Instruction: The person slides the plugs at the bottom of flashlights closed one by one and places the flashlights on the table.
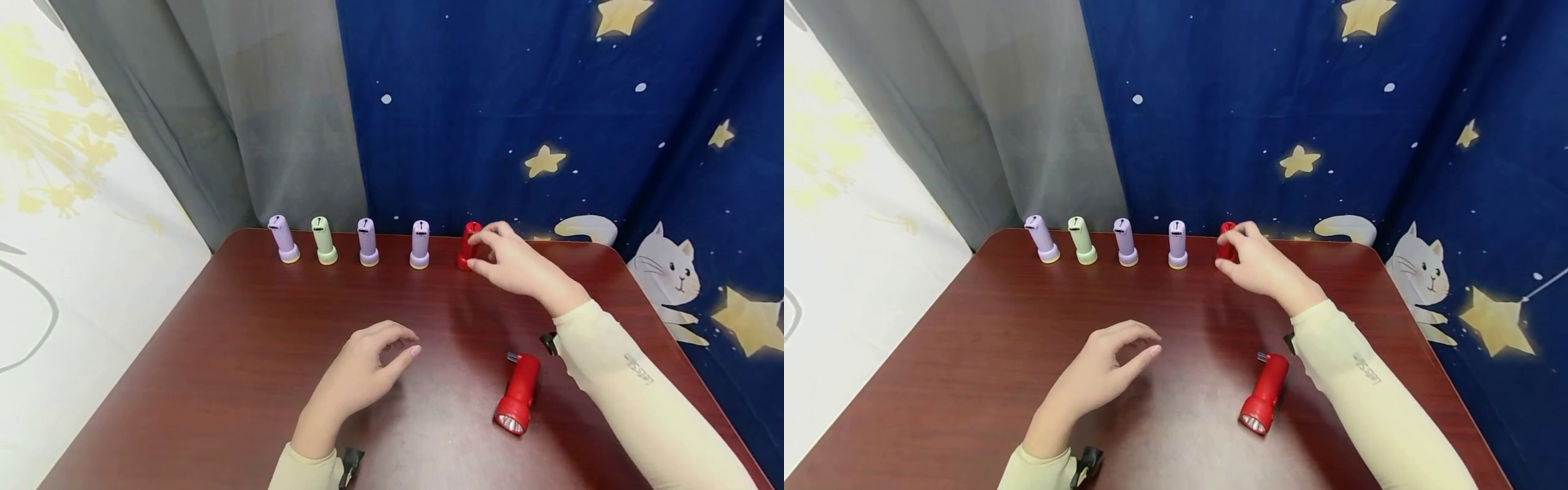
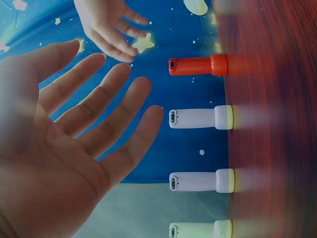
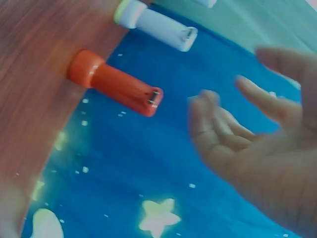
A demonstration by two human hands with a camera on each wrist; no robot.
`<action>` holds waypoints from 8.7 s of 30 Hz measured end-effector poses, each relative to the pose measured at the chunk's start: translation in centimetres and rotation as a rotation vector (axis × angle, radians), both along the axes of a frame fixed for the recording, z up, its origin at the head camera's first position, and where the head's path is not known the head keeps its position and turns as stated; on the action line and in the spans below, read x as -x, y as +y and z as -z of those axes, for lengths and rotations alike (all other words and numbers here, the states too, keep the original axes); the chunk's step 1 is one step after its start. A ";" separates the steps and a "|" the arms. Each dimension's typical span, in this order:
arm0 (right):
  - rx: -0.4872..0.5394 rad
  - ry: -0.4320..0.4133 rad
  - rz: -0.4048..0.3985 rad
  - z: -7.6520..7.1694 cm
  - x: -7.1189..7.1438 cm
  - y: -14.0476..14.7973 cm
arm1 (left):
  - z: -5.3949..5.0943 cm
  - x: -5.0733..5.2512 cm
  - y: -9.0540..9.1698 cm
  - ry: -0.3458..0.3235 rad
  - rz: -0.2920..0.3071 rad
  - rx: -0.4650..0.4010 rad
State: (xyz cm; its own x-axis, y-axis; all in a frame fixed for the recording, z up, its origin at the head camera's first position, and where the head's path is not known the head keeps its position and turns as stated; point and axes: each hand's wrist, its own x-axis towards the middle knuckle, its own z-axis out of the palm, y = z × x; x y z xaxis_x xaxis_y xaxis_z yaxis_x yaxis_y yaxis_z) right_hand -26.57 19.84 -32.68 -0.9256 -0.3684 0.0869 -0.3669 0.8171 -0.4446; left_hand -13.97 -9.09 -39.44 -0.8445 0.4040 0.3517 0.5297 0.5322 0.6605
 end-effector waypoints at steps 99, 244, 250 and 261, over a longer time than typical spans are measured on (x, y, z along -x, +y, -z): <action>1.054 -0.186 0.077 -4.0 -10.6 -7.5 | -8.6 2.1 3.1 0.389 -0.093 0.100; 1.014 0.014 -0.172 -4.5 -14.0 -7.4 | -9.7 1.3 1.6 0.674 -0.016 -0.054; 0.995 -0.001 -0.163 -4.5 -14.1 -7.4 | -9.6 1.3 1.6 0.663 -0.004 -0.056; 1.026 -0.008 -0.126 -4.4 -14.1 -7.6 | -9.6 1.3 1.6 0.646 -0.011 -0.041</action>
